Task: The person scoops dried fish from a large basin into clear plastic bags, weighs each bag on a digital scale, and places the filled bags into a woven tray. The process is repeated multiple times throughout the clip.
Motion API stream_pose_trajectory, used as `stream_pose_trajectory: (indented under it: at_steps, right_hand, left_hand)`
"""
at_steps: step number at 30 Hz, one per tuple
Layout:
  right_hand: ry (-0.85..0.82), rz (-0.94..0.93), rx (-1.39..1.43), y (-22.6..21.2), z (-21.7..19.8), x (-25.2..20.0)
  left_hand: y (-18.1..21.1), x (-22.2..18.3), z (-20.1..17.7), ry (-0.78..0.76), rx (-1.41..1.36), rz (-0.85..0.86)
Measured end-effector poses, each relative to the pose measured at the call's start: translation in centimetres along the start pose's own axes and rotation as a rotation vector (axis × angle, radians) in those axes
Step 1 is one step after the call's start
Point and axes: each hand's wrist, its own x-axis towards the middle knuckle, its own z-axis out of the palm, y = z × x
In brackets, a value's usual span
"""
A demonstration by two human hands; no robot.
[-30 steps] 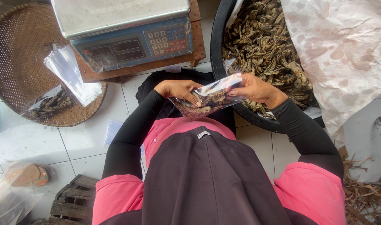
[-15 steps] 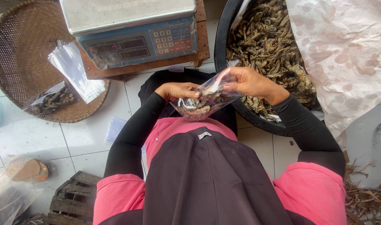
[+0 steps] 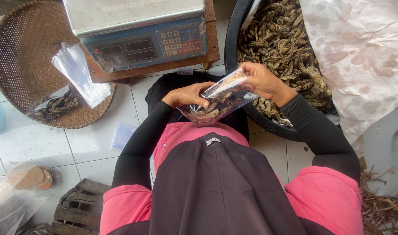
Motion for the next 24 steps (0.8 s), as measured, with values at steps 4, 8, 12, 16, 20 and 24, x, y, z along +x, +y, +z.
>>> stream_pose_trajectory:
  at_steps: [4, 8, 12, 16, 20, 24]
  right_hand:
    - [-0.06, -0.094, -0.05, 0.4, -0.2, -0.2]
    - [0.016, -0.068, -0.408, -0.6, 0.3, -0.4]
    - [0.013, -0.277, -0.852, -2.5, 1.5, -0.7]
    - [-0.137, -0.319, -0.974, -5.1, 2.3, -1.2]
    - [-0.011, -0.48, -0.981, -7.5, 1.1, -2.3]
    - [0.324, -0.644, -0.722, -9.1, -4.4, -4.9]
  left_hand:
    - [1.3, -0.3, 0.6, 0.041, 0.187, -0.162]
    - [1.8, -0.2, 0.7, 0.062, 0.119, -0.21]
    - [1.7, -0.7, 0.4, 0.1, 0.05, -0.239]
    - [1.8, -1.0, 0.3, 0.088, -0.021, -0.059]
    - [1.6, -1.7, 0.2, 0.11, -0.085, -0.017]
    - [0.5, -2.9, 0.1, 0.249, -0.374, 0.031]
